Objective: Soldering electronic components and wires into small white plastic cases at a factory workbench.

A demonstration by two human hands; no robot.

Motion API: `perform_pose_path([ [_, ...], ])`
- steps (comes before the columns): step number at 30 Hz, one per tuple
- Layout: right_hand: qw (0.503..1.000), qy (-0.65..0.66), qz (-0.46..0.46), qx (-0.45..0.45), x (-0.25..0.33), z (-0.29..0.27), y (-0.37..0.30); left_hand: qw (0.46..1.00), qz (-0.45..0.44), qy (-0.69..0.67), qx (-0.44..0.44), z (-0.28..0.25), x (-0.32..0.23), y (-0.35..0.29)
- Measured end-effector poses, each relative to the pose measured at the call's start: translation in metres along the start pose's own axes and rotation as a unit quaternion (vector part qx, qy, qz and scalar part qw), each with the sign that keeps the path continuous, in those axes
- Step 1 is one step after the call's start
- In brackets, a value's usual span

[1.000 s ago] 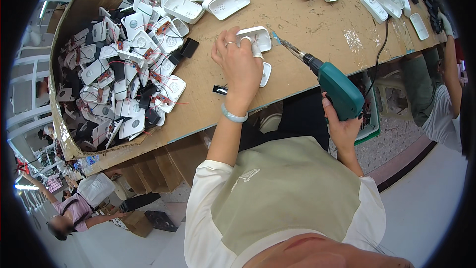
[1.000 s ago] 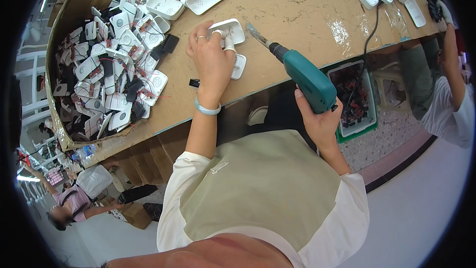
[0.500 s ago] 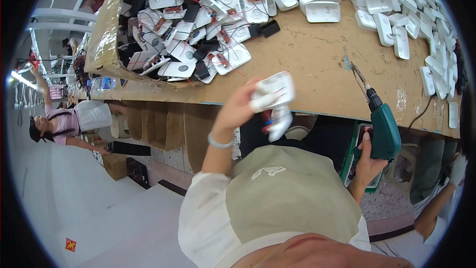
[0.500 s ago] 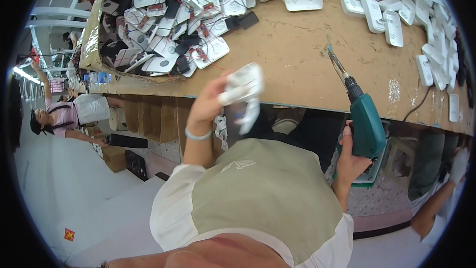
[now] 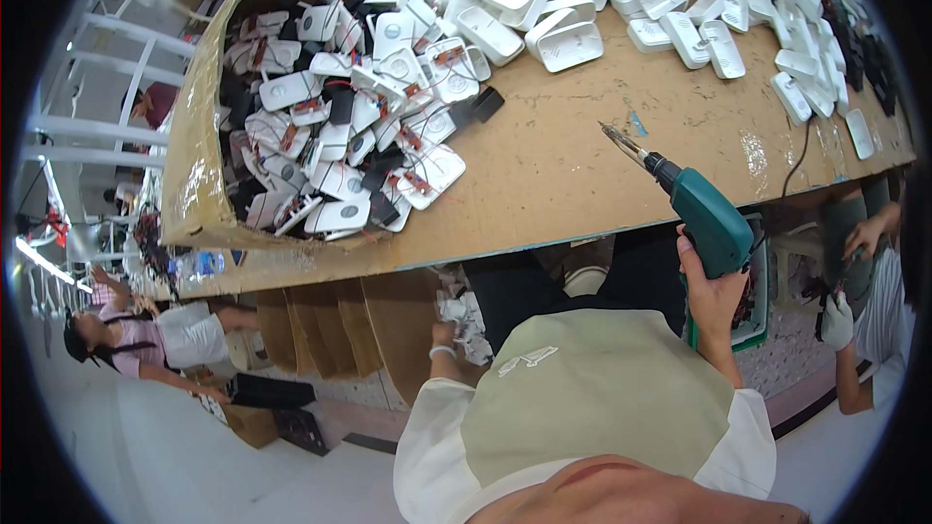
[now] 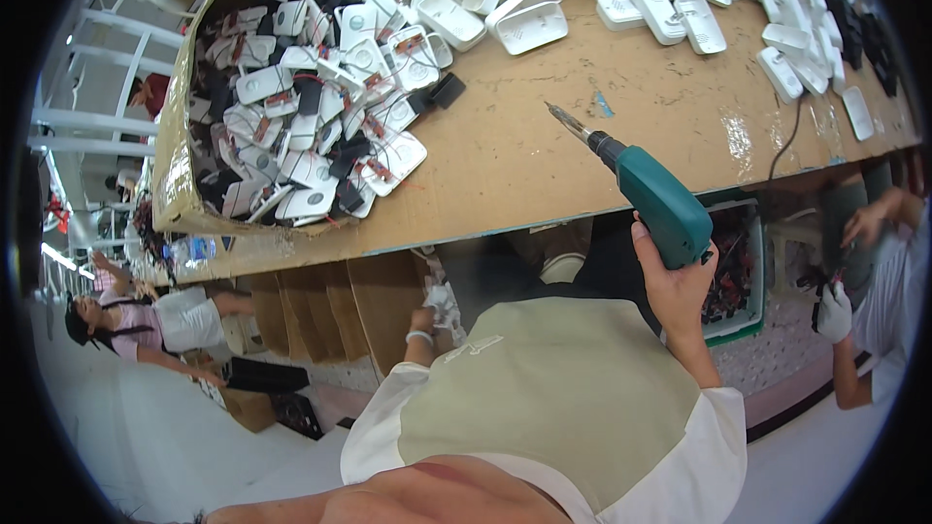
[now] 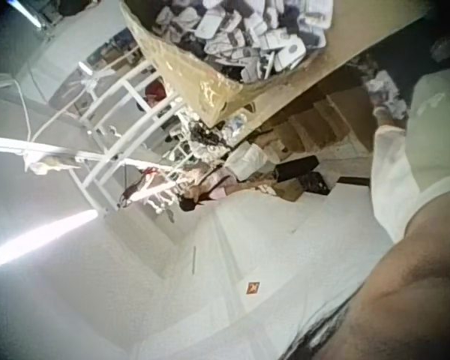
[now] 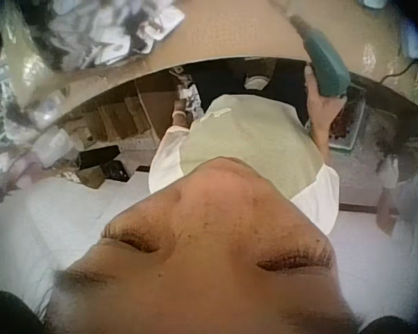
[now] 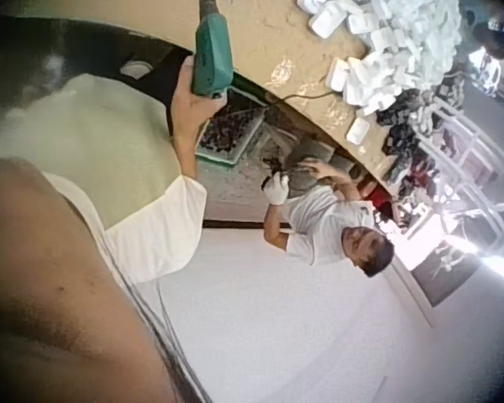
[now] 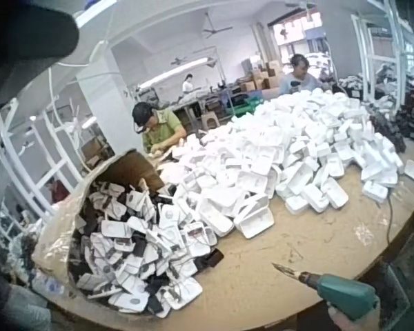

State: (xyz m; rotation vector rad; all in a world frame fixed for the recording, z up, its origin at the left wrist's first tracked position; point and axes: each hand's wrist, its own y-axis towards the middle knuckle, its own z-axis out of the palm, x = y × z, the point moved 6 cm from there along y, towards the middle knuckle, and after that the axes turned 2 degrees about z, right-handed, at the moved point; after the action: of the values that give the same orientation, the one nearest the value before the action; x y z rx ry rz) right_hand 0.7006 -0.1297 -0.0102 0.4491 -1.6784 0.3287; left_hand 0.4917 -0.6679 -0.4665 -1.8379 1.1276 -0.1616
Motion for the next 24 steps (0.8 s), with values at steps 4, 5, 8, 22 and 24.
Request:
perform_pose_path([
  [4,1.000,-0.011,-0.009,0.008,0.013,0.001,0.009,0.930,0.030,0.353,0.101,0.028,0.018,0.034],
  [5,1.000,0.004,0.004,-0.013,0.012,-0.003,0.008,0.927,0.034,0.348,0.133,0.029,-0.017,0.016],
  [8,0.997,0.012,0.015,-0.076,0.005,-0.021,0.010,0.897,-0.009,0.369,0.243,-0.015,-0.168,-0.115],
  [22,0.990,-0.013,-0.031,-0.135,-0.008,-0.045,0.016,0.463,0.794,0.258,-0.299,0.059,-0.665,-0.327],
  [24,0.991,-0.008,-0.031,-0.132,-0.016,-0.051,0.015,0.481,0.786,0.273,-0.278,0.056,-0.649,-0.337],
])
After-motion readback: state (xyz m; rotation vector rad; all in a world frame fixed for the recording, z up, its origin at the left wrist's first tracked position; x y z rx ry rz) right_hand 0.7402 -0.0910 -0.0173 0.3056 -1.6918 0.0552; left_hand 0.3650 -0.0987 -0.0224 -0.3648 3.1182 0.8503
